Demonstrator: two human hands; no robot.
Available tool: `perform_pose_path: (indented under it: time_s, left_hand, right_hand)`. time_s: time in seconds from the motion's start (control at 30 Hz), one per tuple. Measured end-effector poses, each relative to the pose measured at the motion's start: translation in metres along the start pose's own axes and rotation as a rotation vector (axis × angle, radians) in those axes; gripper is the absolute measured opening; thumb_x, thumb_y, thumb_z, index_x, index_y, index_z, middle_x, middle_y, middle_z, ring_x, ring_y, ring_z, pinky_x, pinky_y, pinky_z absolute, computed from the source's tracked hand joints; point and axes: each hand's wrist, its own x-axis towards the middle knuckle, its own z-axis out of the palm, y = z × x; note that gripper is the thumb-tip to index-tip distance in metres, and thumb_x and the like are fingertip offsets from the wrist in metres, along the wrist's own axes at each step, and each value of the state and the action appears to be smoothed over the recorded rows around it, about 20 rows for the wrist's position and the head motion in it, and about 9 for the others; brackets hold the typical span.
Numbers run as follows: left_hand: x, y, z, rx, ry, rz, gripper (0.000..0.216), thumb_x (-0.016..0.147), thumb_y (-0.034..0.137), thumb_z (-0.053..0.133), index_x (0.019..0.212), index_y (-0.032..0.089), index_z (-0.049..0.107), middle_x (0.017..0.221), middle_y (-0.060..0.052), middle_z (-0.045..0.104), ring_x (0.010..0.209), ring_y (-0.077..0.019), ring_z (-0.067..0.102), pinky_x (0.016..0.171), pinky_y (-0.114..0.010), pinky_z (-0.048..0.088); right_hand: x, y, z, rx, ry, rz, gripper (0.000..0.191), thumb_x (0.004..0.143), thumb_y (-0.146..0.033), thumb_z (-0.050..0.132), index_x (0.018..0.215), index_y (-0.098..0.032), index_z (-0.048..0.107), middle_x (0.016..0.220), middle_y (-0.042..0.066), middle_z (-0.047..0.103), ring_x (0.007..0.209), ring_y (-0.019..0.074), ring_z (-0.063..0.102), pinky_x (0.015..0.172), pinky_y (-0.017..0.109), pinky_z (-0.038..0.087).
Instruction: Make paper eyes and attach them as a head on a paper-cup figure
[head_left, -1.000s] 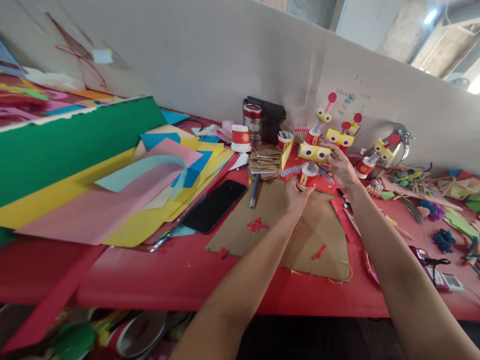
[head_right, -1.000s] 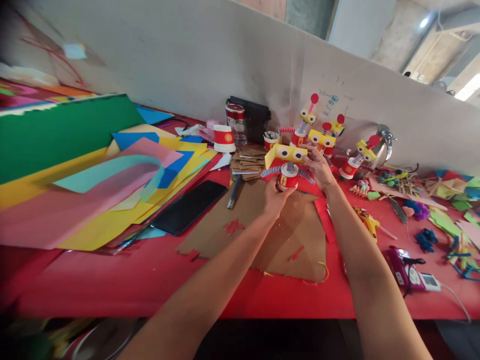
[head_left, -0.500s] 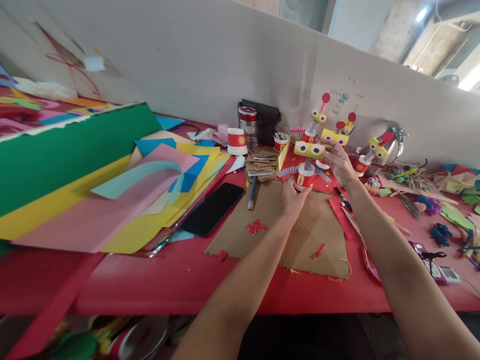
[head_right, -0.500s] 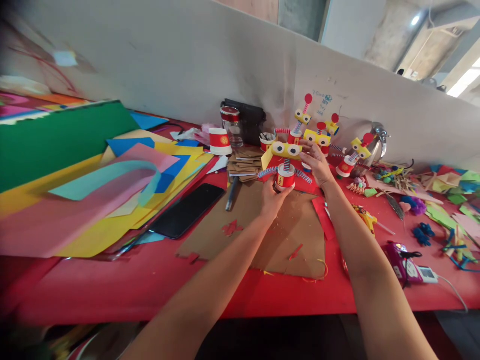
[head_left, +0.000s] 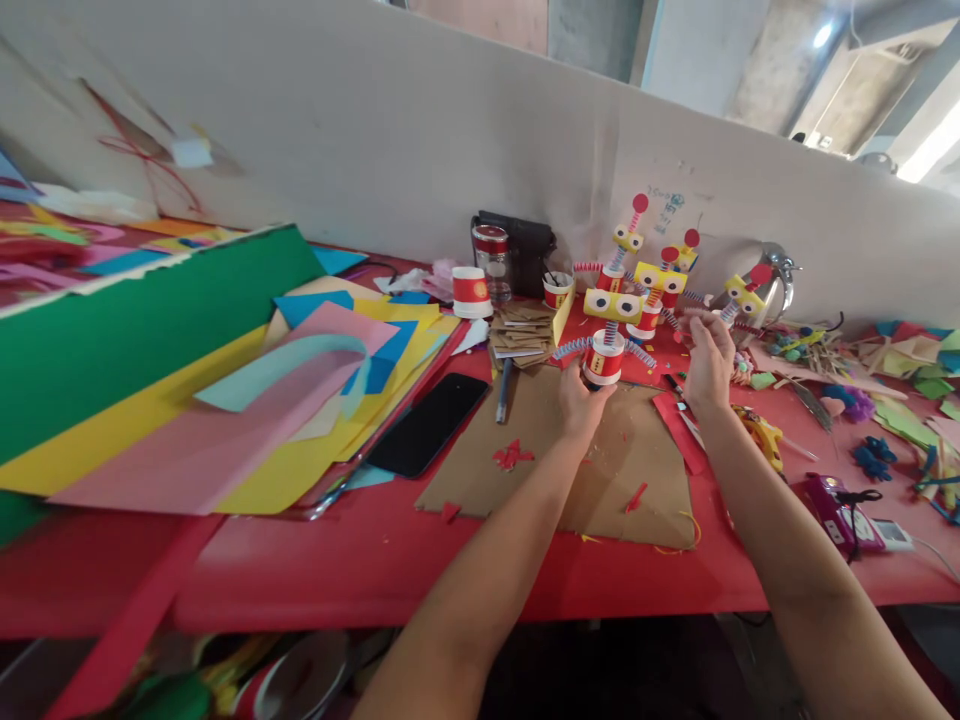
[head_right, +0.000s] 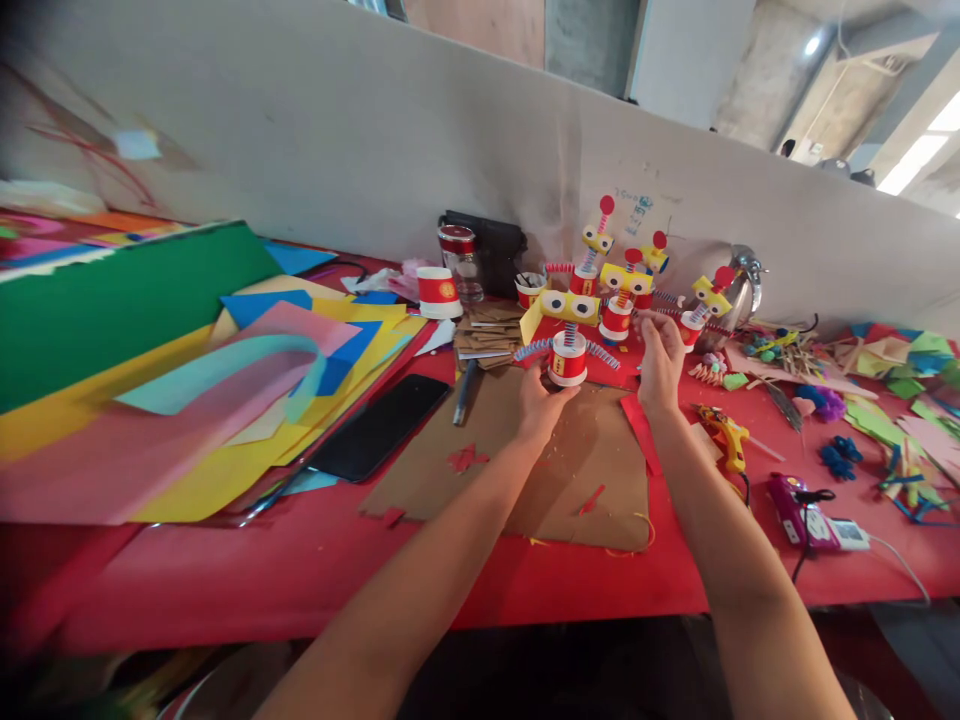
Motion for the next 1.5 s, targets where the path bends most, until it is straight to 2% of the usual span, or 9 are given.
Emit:
perform_pose_path:
  time_s: [0.1,0.3,0.47,0.57,0.67,0.77,1.0,1.37,1.5]
  left_hand:
    - [-0.005,0.006,-0.002,-0.033,0.031,-0.095,0.065,0.052,0.007,0.085,0.111,0.020,0.061,0.107,-0.007,0.070,0.103,-0.0255,0.068,0.095,-0.041,0.053]
    - [-0.030,0.025,-0.022,-0.061,0.104,-0.228,0.052,0.054,0.000,0.079,0.098,0.020,0.060,0.103,-0.006,0.066,0.106,-0.0232,0.064,0.098,-0.041,0.049]
    - [-0.051,0.040,-0.050,-0.182,0.102,-0.244,0.028,0.065,0.006,0.073,0.086,0.020,0.060,0.079,0.002,0.063,0.069,-0.0105,0.060,0.069,-0.024,0.050]
    - [-0.053,0.051,-0.059,-0.277,0.104,-0.251,0.014,0.075,0.016,0.071,0.073,0.018,0.058,0.064,0.005,0.057,0.048,-0.0057,0.046,0.050,-0.018,0.038]
    - [-0.049,0.061,-0.063,-0.370,0.141,-0.248,0.026,0.080,0.028,0.074,0.066,0.018,0.055,0.055,0.006,0.052,0.040,-0.0038,0.032,0.040,-0.018,0.022]
    - [-0.046,0.068,-0.065,-0.455,0.209,-0.243,0.039,0.088,0.037,0.069,0.061,0.019,0.049,0.044,0.009,0.038,0.038,-0.0045,0.026,0.039,-0.017,0.015]
    - [-0.041,0.071,-0.066,-0.465,0.404,-0.302,0.040,0.102,0.018,0.043,0.062,0.019,0.039,0.043,0.009,0.033,0.037,-0.0046,0.022,0.041,-0.015,0.014]
    - [-0.034,0.060,-0.071,-0.382,0.500,-0.227,0.028,0.096,0.010,0.037,0.071,0.021,0.038,0.055,0.008,0.036,0.044,-0.0064,0.033,0.045,-0.017,0.021]
    - [-0.035,0.057,-0.074,-0.321,0.540,-0.149,0.024,0.084,-0.002,0.038,0.078,0.021,0.039,0.070,0.007,0.043,0.045,-0.0038,0.034,0.050,-0.017,0.028]
  right_hand:
    - [-0.037,-0.012,-0.010,-0.019,0.030,0.055,0.015,0.087,-0.038,0.061,0.085,-0.024,0.064,0.070,-0.003,0.061,0.068,0.0126,0.058,0.069,0.027,0.048]
    - [-0.098,-0.012,-0.018,-0.203,-0.242,0.102,0.018,0.091,-0.036,0.055,0.084,-0.023,0.065,0.064,-0.002,0.063,0.060,0.0142,0.061,0.063,0.027,0.050]
    - [-0.122,0.006,-0.018,-0.463,-0.467,0.038,0.024,0.095,-0.032,0.047,0.088,-0.022,0.068,0.065,0.001,0.068,0.061,0.0166,0.066,0.062,0.027,0.051]
    - [-0.129,0.011,-0.020,-0.501,-0.553,0.013,0.020,0.090,-0.027,0.052,0.083,-0.023,0.071,0.066,0.002,0.070,0.062,0.0177,0.066,0.064,0.028,0.050]
    - [-0.133,0.013,-0.022,-0.552,-0.613,-0.015,0.020,0.088,-0.023,0.054,0.083,-0.024,0.073,0.066,0.002,0.071,0.060,0.0180,0.064,0.064,0.028,0.049]
    - [-0.135,0.012,-0.022,-0.588,-0.646,-0.038,0.021,0.088,-0.020,0.054,0.089,-0.025,0.074,0.069,0.002,0.073,0.064,0.0186,0.066,0.067,0.028,0.049]
    - [-0.141,0.007,-0.020,-0.653,-0.779,-0.185,0.022,0.094,-0.021,0.053,0.096,-0.023,0.074,0.075,0.005,0.073,0.071,0.0189,0.067,0.071,0.029,0.050]
    - [-0.145,0.009,-0.018,-0.692,-0.870,-0.299,0.025,0.092,-0.017,0.053,0.100,-0.023,0.076,0.077,0.007,0.075,0.070,0.0191,0.066,0.068,0.030,0.050]
    - [-0.145,0.007,-0.017,-0.718,-0.917,-0.286,0.025,0.092,-0.019,0.053,0.102,-0.022,0.076,0.079,0.008,0.075,0.071,0.0189,0.067,0.067,0.028,0.049]
